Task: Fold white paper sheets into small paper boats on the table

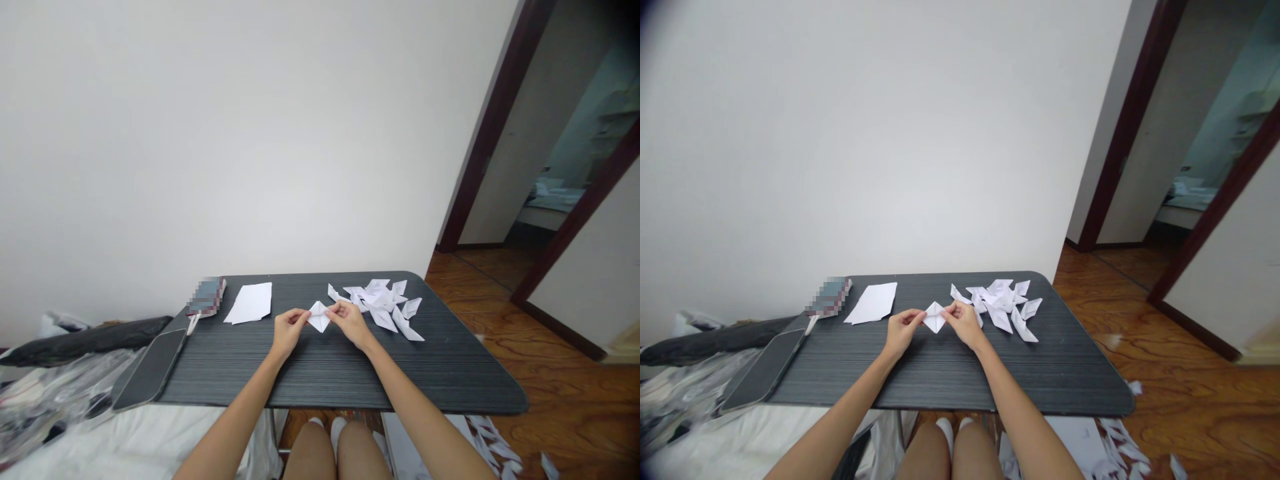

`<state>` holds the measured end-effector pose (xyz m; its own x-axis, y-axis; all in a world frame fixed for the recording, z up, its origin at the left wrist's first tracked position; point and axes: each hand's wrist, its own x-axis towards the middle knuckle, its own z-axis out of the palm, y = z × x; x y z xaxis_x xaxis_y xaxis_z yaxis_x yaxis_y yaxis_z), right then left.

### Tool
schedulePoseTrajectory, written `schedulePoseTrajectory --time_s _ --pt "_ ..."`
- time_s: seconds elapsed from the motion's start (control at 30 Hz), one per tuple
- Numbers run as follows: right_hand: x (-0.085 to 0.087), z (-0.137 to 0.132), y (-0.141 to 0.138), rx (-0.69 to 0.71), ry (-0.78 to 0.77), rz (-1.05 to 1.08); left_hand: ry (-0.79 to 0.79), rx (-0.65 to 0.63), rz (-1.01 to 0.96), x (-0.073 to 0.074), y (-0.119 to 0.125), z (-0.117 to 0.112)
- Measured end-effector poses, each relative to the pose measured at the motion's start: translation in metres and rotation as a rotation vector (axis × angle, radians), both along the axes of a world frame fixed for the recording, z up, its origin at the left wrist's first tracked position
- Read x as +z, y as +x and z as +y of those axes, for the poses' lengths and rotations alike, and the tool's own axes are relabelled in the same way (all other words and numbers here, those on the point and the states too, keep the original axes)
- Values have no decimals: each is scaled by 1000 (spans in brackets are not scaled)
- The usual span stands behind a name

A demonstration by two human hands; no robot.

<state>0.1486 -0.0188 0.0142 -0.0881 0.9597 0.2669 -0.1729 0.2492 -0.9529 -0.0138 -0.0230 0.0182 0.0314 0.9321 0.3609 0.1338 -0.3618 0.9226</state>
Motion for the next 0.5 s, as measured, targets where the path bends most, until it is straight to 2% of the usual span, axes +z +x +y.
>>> schedulePoseTrajectory --time_s 0.2,0.5 --pt "-4 1 0 75 14 -85 48 -61 5 -1 1 0" --pt "-6 1 0 111 69 -161 117 -53 58 -1 1 -4"
